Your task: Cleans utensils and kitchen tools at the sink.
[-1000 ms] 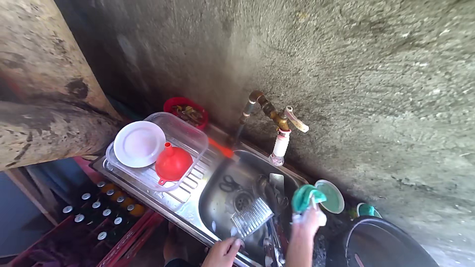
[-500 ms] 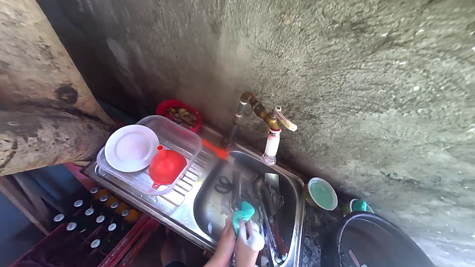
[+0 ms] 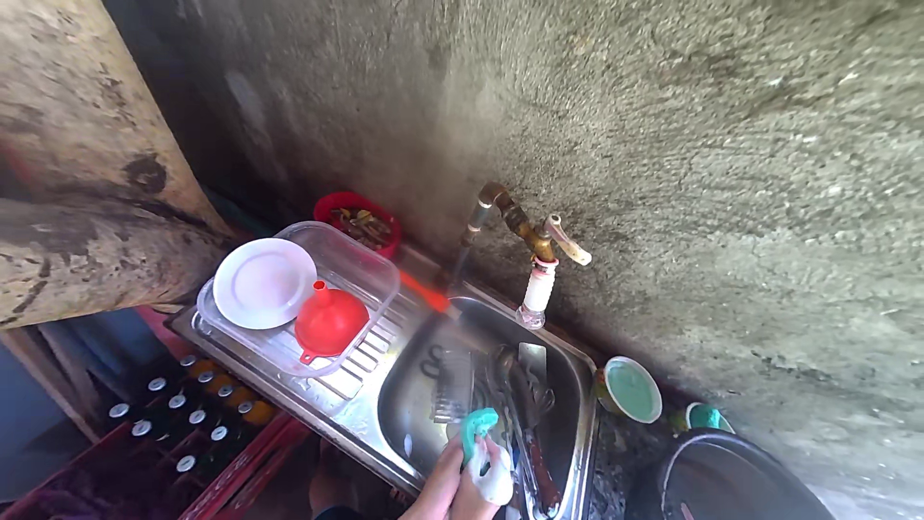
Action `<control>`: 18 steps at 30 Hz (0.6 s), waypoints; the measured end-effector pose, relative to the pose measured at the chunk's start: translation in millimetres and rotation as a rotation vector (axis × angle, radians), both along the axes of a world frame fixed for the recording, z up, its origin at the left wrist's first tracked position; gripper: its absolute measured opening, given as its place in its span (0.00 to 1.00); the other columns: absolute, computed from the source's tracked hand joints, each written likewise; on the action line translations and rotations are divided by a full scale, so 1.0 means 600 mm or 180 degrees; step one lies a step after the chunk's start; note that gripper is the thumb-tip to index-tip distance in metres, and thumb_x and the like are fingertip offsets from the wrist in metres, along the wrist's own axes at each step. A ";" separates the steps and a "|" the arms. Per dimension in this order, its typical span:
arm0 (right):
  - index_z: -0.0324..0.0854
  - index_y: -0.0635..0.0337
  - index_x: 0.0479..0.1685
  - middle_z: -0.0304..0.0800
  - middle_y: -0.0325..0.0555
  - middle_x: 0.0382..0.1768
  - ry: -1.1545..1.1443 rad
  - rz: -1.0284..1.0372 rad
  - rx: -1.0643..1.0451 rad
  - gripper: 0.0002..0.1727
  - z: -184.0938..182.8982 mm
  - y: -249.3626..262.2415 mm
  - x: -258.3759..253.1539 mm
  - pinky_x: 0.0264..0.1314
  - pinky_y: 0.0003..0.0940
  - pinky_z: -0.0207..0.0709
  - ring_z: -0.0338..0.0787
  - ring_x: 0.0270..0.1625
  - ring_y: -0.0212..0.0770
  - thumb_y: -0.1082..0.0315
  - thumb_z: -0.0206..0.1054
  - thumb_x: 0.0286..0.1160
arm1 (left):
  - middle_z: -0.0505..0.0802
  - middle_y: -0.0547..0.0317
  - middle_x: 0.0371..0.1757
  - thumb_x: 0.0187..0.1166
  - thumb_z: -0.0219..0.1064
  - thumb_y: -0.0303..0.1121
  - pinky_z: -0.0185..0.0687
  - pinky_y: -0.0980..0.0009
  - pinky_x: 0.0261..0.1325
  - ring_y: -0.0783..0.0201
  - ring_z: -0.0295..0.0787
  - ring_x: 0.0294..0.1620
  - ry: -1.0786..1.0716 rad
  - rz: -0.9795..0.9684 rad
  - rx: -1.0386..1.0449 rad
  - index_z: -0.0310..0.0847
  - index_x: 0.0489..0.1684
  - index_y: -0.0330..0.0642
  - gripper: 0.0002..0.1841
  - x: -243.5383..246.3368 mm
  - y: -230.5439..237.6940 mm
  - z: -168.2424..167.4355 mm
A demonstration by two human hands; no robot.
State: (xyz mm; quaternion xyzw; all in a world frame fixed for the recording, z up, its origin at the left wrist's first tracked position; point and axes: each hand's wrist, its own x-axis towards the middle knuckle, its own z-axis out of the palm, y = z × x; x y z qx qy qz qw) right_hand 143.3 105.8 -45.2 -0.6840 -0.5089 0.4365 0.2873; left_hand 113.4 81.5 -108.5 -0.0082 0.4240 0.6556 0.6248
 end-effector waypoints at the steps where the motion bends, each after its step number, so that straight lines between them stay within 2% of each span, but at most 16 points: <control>1: 0.81 0.86 0.58 0.89 0.73 0.55 0.0003 0.0081 0.0111 0.15 0.003 -0.002 0.001 0.73 0.39 0.74 0.88 0.62 0.55 0.82 0.63 0.76 | 0.89 0.51 0.60 0.95 0.40 0.33 0.83 0.68 0.67 0.67 0.87 0.60 0.0037 0.0008 0.0004 0.68 0.77 0.34 0.21 0.000 0.000 -0.004; 3: 0.82 0.86 0.54 0.90 0.72 0.51 -0.0038 0.0069 0.0856 0.15 -0.050 -0.013 0.013 0.69 0.39 0.78 0.90 0.57 0.53 0.81 0.65 0.73 | 0.89 0.51 0.60 0.94 0.42 0.31 0.84 0.67 0.66 0.66 0.88 0.59 0.0230 0.0072 0.0072 0.68 0.76 0.33 0.20 -0.001 0.002 -0.013; 4: 0.82 0.86 0.51 0.91 0.71 0.47 -0.0068 -0.0050 0.1409 0.14 -0.096 -0.015 0.021 0.65 0.41 0.82 0.92 0.52 0.54 0.79 0.65 0.72 | 0.90 0.52 0.57 0.94 0.43 0.32 0.85 0.67 0.63 0.66 0.89 0.56 0.0383 0.0120 0.0126 0.69 0.71 0.33 0.18 -0.002 0.005 -0.019; 5: 0.80 0.86 0.51 0.90 0.71 0.45 -0.0053 -0.0216 0.1681 0.14 -0.120 -0.011 0.027 0.62 0.44 0.83 0.92 0.50 0.54 0.78 0.63 0.75 | 0.91 0.53 0.56 0.94 0.44 0.34 0.86 0.66 0.61 0.66 0.90 0.55 0.0514 0.0172 0.0190 0.71 0.68 0.34 0.17 -0.004 0.008 -0.024; 6: 0.77 0.85 0.55 0.88 0.71 0.45 -0.0002 -0.0411 0.1647 0.15 -0.124 -0.003 0.033 0.60 0.46 0.83 0.90 0.49 0.54 0.76 0.59 0.80 | 0.92 0.51 0.59 0.94 0.44 0.35 0.86 0.65 0.60 0.63 0.91 0.56 0.0633 0.0203 0.0241 0.71 0.69 0.33 0.18 -0.008 0.010 -0.030; 8: 0.74 0.83 0.64 0.86 0.71 0.49 0.0282 -0.0779 0.1199 0.20 -0.094 0.021 0.044 0.62 0.46 0.80 0.88 0.52 0.51 0.70 0.52 0.87 | 0.96 0.49 0.53 0.93 0.46 0.34 0.92 0.66 0.50 0.60 0.97 0.47 0.1027 0.0265 0.0234 0.70 0.66 0.31 0.16 -0.021 0.012 -0.036; 10: 0.72 0.77 0.67 0.82 0.60 0.50 0.0830 -0.0993 0.0802 0.21 -0.062 0.041 0.053 0.61 0.35 0.78 0.84 0.52 0.39 0.66 0.47 0.91 | 0.96 0.54 0.41 0.89 0.56 0.29 0.91 0.71 0.38 0.66 0.94 0.32 0.1745 0.0346 0.0095 0.77 0.64 0.29 0.14 -0.032 0.009 -0.055; 11: 0.71 0.74 0.68 0.81 0.55 0.50 0.1135 -0.1040 0.0650 0.21 -0.050 0.046 0.055 0.60 0.29 0.78 0.84 0.52 0.33 0.65 0.46 0.93 | 0.95 0.57 0.39 0.86 0.61 0.30 0.88 0.74 0.36 0.70 0.90 0.29 0.2290 0.0335 -0.0010 0.81 0.62 0.29 0.15 -0.035 0.006 -0.065; 12: 0.71 0.73 0.68 0.80 0.52 0.49 0.1423 -0.1077 0.0551 0.20 -0.042 0.048 0.055 0.59 0.26 0.79 0.84 0.51 0.30 0.65 0.46 0.94 | 0.95 0.56 0.43 0.83 0.63 0.33 0.87 0.71 0.43 0.69 0.90 0.35 0.2852 0.0223 -0.0118 0.84 0.62 0.31 0.16 -0.039 0.002 -0.072; 13: 0.72 0.73 0.67 0.81 0.50 0.47 0.1626 -0.1095 0.0502 0.19 -0.041 0.049 0.053 0.56 0.24 0.81 0.86 0.49 0.28 0.66 0.46 0.94 | 0.95 0.50 0.51 0.83 0.62 0.35 0.86 0.61 0.56 0.60 0.92 0.47 0.3295 -0.0023 -0.0209 0.84 0.68 0.34 0.19 -0.046 -0.002 -0.070; 14: 0.72 0.73 0.66 0.83 0.48 0.46 0.1775 -0.1079 0.0466 0.18 -0.046 0.049 0.052 0.53 0.24 0.82 0.87 0.47 0.27 0.67 0.47 0.93 | 0.93 0.46 0.59 0.85 0.60 0.36 0.83 0.51 0.65 0.53 0.92 0.57 0.3655 -0.0300 -0.0287 0.82 0.73 0.38 0.21 -0.051 -0.005 -0.061; 15: 0.72 0.73 0.66 0.84 0.48 0.45 0.1892 -0.1033 0.0398 0.18 -0.052 0.047 0.050 0.52 0.24 0.83 0.87 0.46 0.27 0.68 0.47 0.93 | 0.93 0.44 0.63 0.87 0.56 0.36 0.82 0.44 0.64 0.47 0.92 0.58 0.3986 -0.0511 -0.0360 0.80 0.77 0.42 0.22 -0.052 -0.006 -0.050; 16: 0.72 0.73 0.68 0.84 0.47 0.46 0.2003 -0.0972 0.0308 0.18 -0.058 0.044 0.048 0.51 0.24 0.84 0.88 0.46 0.27 0.68 0.47 0.93 | 0.93 0.43 0.61 0.88 0.52 0.35 0.84 0.40 0.58 0.43 0.93 0.54 0.4276 -0.0655 -0.0405 0.79 0.79 0.45 0.23 -0.052 -0.006 -0.041; 18: 0.70 0.71 0.70 0.85 0.47 0.48 0.2228 -0.0842 0.0104 0.19 -0.064 0.036 0.044 0.54 0.24 0.84 0.89 0.48 0.27 0.68 0.45 0.94 | 0.93 0.40 0.51 0.87 0.50 0.31 0.85 0.40 0.44 0.40 0.93 0.42 0.4745 -0.0761 -0.0410 0.79 0.80 0.47 0.24 -0.053 -0.005 -0.028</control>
